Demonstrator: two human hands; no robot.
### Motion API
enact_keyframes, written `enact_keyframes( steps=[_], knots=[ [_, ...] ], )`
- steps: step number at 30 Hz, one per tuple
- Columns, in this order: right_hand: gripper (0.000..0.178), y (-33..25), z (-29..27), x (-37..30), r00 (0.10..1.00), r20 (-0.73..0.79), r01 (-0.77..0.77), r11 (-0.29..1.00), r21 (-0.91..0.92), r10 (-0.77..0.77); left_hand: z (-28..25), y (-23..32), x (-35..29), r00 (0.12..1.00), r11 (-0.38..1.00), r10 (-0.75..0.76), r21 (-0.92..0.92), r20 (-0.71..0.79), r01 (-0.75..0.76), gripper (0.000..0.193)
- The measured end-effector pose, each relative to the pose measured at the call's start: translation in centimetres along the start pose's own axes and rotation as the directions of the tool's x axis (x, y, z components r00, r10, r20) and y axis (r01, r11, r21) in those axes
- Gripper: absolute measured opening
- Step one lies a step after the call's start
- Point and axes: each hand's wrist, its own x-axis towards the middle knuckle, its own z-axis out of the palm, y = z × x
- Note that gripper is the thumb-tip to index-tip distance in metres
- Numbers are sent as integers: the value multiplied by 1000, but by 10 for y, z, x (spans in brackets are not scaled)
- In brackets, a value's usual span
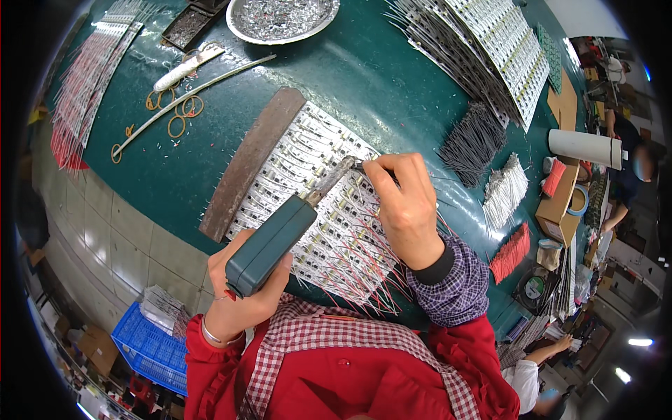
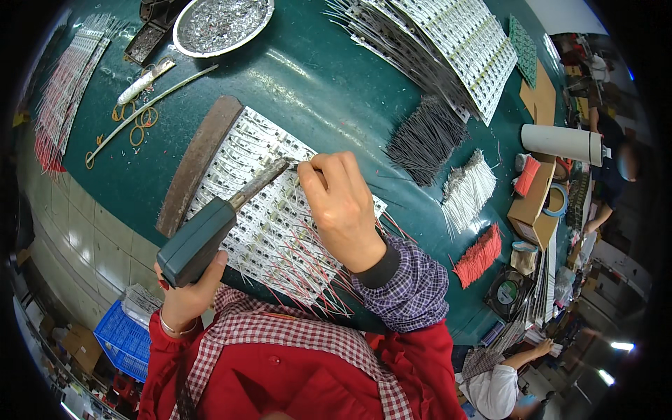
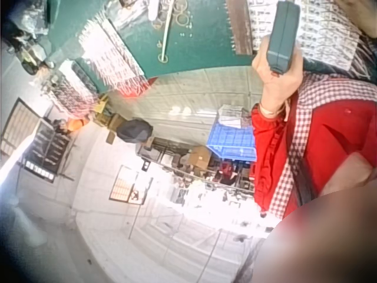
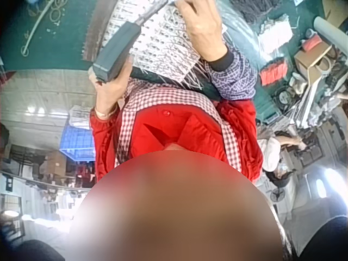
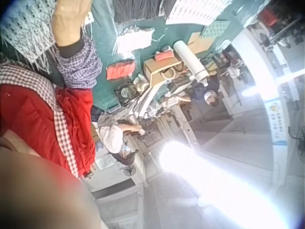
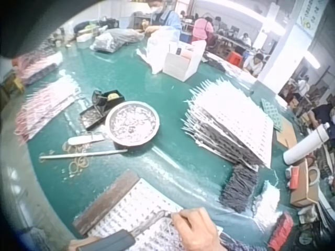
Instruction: The person solders wires onto an LED array using a soldering iron.
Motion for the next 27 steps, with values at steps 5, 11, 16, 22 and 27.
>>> enact_keyframes(
  steps=[5,11,16,22,27],
  knots=[
    [36,3,1,-1,1000,2,26,1000,-10,-26,-2,-1,-1,1000,1000,2,13,22,-3,16],
    [36,2,0,-1,1000,5,26,999,-27,-26,-3,-4,-7,1000,999,-23,-44,-21,22,22],
    [35,2,2,-1,1000,2,27,999,-43,-26,-3,-11,-9,995,997,78,-17,-58,-79,22],
    [36,-1,-1,-1,998,-34,42,999,-26,-43,-6,-6,-12,999,1000,31,-1,-35,-31,24],
    [39,-8,-1,-4,1000,-13,-15,999,43,16,-8,-4,-15,999,1000,30,2,-29,-30,25]
  ],
)
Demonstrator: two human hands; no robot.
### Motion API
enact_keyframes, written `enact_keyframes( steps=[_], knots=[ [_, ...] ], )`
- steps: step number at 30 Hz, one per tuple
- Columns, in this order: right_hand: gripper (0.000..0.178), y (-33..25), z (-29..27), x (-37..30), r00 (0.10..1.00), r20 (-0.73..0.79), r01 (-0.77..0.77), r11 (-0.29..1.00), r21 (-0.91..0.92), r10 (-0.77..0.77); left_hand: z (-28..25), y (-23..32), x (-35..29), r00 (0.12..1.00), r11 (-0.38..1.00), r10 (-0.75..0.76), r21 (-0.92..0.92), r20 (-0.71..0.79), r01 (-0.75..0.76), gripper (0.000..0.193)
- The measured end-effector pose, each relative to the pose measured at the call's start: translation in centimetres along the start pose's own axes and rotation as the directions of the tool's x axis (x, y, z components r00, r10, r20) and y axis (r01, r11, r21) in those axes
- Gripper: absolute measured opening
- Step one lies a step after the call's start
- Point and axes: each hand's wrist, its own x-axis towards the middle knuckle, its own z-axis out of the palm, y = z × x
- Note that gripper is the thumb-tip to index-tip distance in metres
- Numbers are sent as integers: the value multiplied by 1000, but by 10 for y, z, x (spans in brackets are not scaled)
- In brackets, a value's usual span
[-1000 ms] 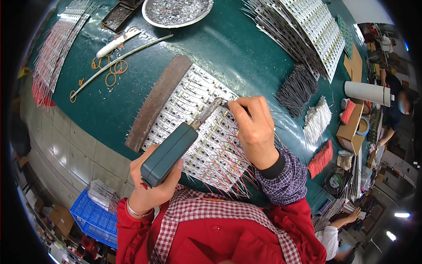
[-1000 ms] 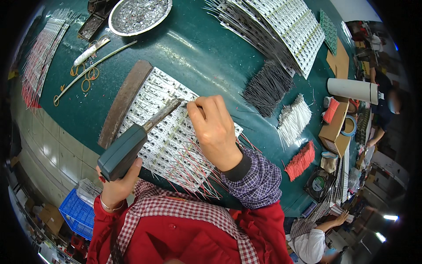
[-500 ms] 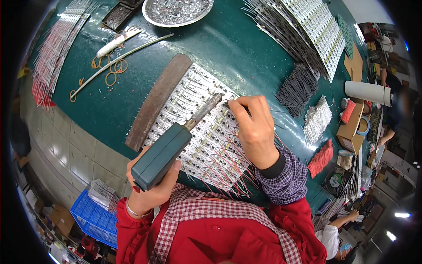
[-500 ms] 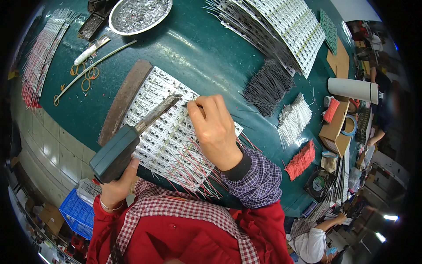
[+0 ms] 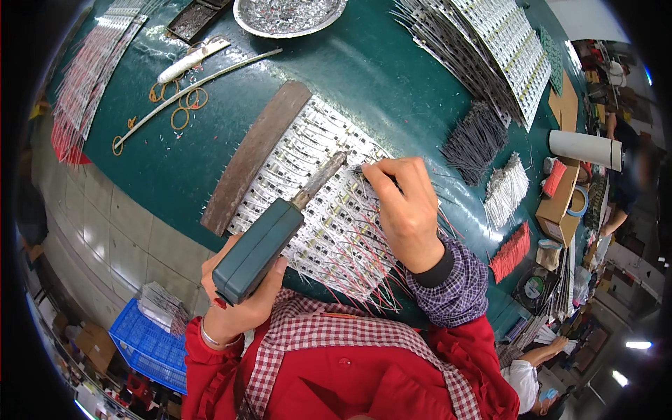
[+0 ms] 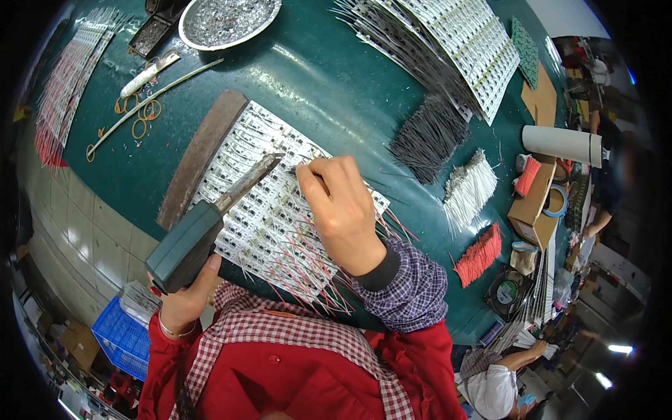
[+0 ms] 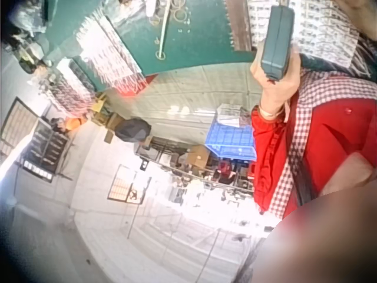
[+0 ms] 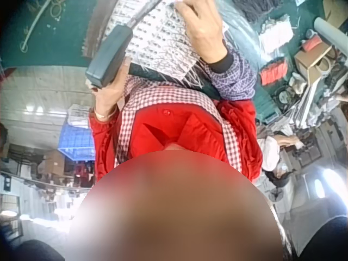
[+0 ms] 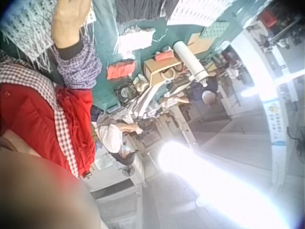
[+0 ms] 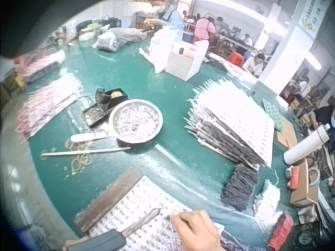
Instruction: The person solders wires onto an LED array using a soldering iron.
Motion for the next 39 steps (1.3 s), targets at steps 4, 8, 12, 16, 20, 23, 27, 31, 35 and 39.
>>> enact_keyframes(
  steps=[4,8,12,16,20,23,27,31,35,39],
  knots=[
    [38,2,3,-2,1000,-1,-6,1000,1,6,0,0,0,1000,1000,12,-2,16,-12,25],
    [34,5,4,-3,999,1,46,999,-3,-46,0,-2,-1,999,999,35,14,24,-35,25],
    [36,1,4,-2,1000,2,18,1000,4,-18,0,0,-2,1000,1000,6,12,10,-6,25],
    [39,0,4,-3,1000,6,-10,1000,9,10,1,0,-2,1000,1000,7,15,30,-7,26],
    [34,3,4,-2,999,17,50,999,1,-50,1,0,-1,999,999,30,30,28,-31,26],
    [34,3,5,-3,999,23,44,999,5,-44,2,1,-1,1000,1000,-4,6,30,3,23],
    [34,2,3,-2,998,42,45,999,-13,-44,1,0,0,999,1000,-18,11,39,18,20],
    [34,2,3,-1,998,45,47,999,-18,-47,1,-1,1,999,1000,4,22,46,-5,17],
    [35,2,3,-2,997,52,51,998,-22,-50,0,-2,-6,995,996,-86,-20,43,87,20],
    [35,0,2,-1,997,53,57,998,-34,-55,-1,-4,-12,997,996,-80,-50,-15,79,24]
  ],
)
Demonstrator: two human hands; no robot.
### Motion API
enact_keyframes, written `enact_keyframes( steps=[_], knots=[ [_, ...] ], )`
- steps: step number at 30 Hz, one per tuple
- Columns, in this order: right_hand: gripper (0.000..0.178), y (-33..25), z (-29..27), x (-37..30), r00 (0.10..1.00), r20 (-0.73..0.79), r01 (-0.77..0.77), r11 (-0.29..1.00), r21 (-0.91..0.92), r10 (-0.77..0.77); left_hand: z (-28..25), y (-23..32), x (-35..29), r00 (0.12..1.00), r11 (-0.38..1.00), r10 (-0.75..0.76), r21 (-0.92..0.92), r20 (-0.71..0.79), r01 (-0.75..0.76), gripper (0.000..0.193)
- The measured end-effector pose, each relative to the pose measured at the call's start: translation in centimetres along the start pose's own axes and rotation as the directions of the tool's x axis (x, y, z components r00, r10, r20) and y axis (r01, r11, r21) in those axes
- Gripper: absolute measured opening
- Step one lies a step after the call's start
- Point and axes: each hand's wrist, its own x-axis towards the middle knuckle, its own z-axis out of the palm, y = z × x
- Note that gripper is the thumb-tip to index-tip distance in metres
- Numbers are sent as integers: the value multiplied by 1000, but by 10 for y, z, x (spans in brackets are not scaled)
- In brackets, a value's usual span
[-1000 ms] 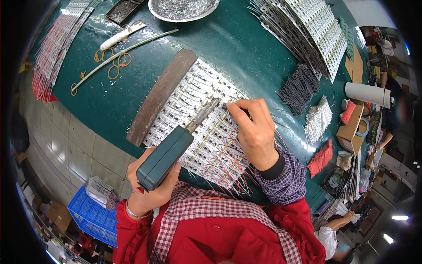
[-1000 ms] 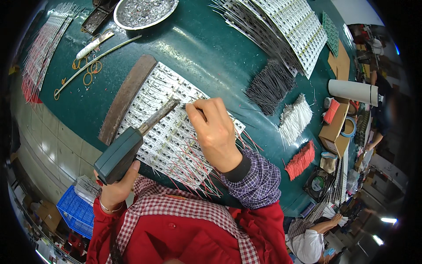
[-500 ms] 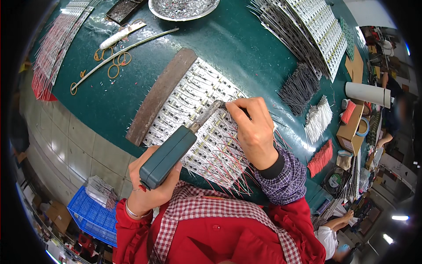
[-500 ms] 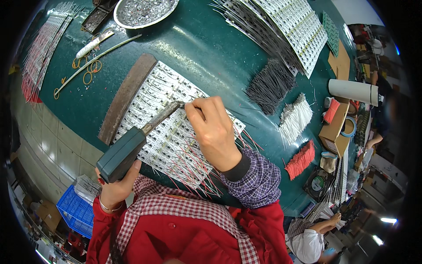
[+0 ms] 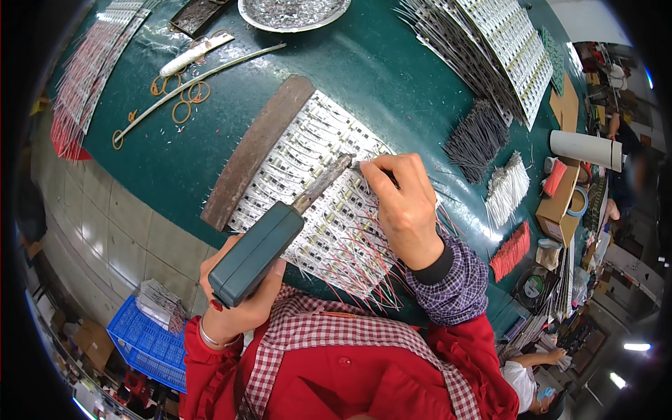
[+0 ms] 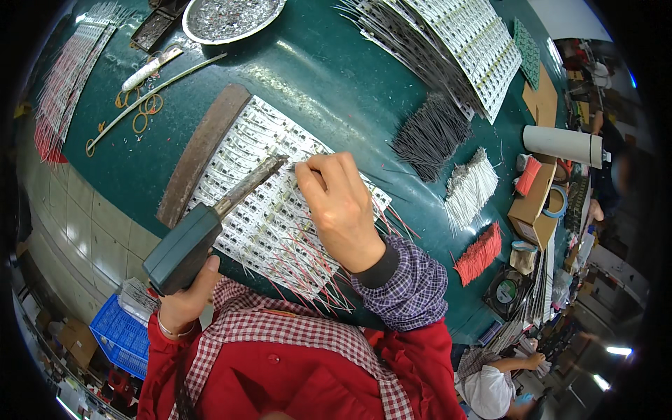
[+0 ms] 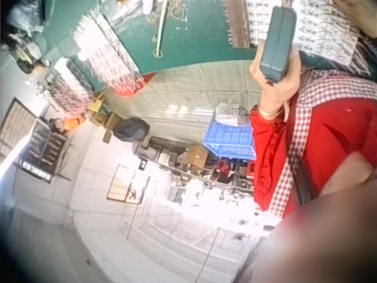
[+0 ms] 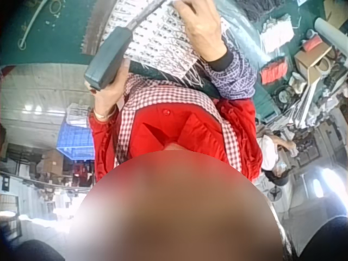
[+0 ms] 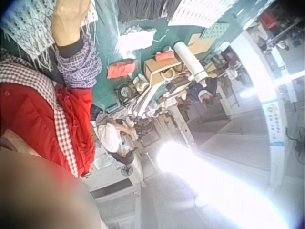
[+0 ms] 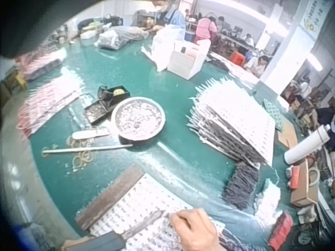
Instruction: The person solders wires onto an LED array using a soldering iron.
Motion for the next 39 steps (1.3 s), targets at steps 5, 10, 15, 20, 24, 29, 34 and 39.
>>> enact_keyframes(
  steps=[5,10,15,20,24,29,34,39],
  knots=[
    [35,2,1,-1,1000,-2,-10,1000,-3,10,1,-1,2,999,999,38,27,29,-39,23],
    [33,0,0,-1,999,-44,12,1000,1,-12,-1,-1,-3,999,998,42,35,19,-43,25],
    [33,-4,0,-7,999,-47,16,998,55,-13,-3,-3,-7,999,999,43,29,14,-44,26],
    [33,-4,3,-9,999,-42,17,997,79,-13,-4,2,-9,1000,1000,-15,23,26,15,26],
    [33,-5,4,-9,1000,-24,9,997,73,-8,-4,2,-8,999,998,34,43,33,-35,25],
    [33,-6,4,-9,1000,-21,13,998,61,-12,-3,-1,-9,999,999,29,27,36,-30,23],
    [32,-6,4,-9,1000,-13,11,999,49,-11,-3,0,-8,998,998,19,51,56,-22,21],
    [32,-6,4,-7,1000,-6,19,999,40,-19,-3,1,-7,998,998,22,61,55,-25,20]
  ],
)
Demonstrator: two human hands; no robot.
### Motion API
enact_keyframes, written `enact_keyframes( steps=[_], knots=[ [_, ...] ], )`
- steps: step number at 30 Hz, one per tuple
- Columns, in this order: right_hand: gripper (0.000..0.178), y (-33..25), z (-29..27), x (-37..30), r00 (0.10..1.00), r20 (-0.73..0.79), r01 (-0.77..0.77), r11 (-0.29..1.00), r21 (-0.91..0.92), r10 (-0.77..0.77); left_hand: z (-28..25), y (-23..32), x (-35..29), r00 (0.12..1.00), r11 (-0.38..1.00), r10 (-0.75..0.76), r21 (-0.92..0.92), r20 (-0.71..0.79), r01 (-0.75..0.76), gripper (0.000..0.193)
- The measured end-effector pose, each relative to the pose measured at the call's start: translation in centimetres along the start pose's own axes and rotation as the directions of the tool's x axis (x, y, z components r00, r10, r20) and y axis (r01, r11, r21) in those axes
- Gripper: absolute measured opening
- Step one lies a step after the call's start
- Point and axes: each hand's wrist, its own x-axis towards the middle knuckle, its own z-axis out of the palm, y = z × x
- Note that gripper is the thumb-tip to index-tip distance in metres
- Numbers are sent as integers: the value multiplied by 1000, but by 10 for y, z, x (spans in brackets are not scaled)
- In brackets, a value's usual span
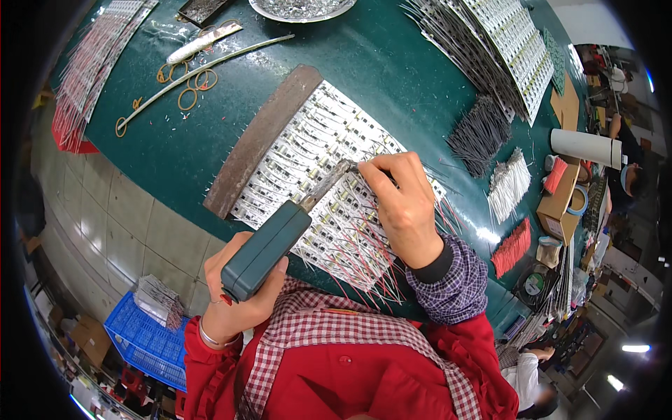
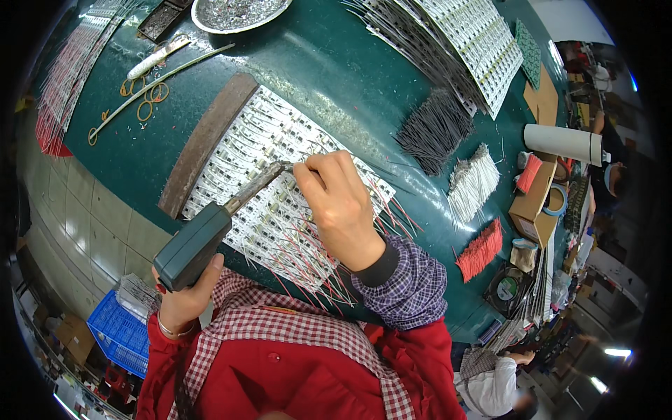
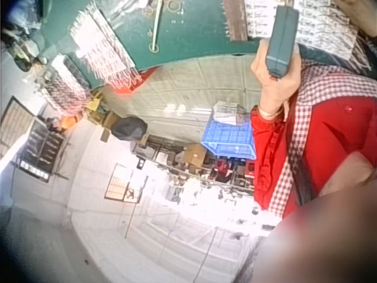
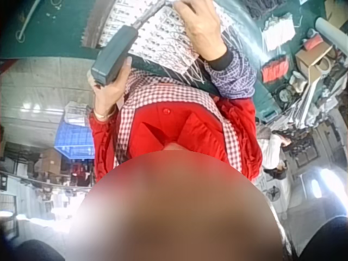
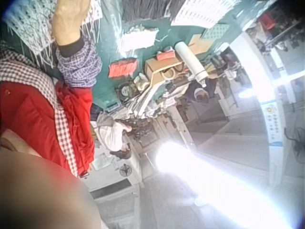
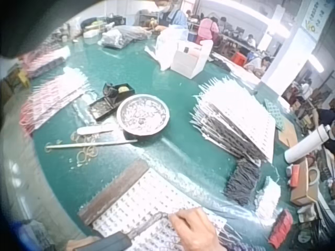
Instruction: The person solders wires onto an LED array using a soldering iron.
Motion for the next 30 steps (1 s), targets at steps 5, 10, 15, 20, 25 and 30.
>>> enact_keyframes(
  steps=[5,10,15,20,25,30],
  knots=[
    [32,-1,-1,1,1000,7,6,1000,-14,-5,-3,3,-3,999,999,-34,13,2,34,18],
    [31,-2,-1,1,1000,8,-2,1000,-29,2,-1,-7,-9,997,999,15,-35,-74,-18,22],
    [35,-5,0,2,1000,-4,-24,1000,-19,24,-1,-7,-12,998,999,11,-52,-65,-15,23],
    [38,-12,-2,-3,998,-38,-58,998,25,59,-3,-4,-15,998,999,-45,-19,-53,44,24],
    [38,-10,1,-8,999,-32,6,999,47,-4,-5,-2,-17,998,999,-39,5,-46,39,25],
    [38,-11,3,-8,999,-23,-26,998,62,27,-4,-7,-18,998,999,51,19,-48,-50,25]
  ],
)
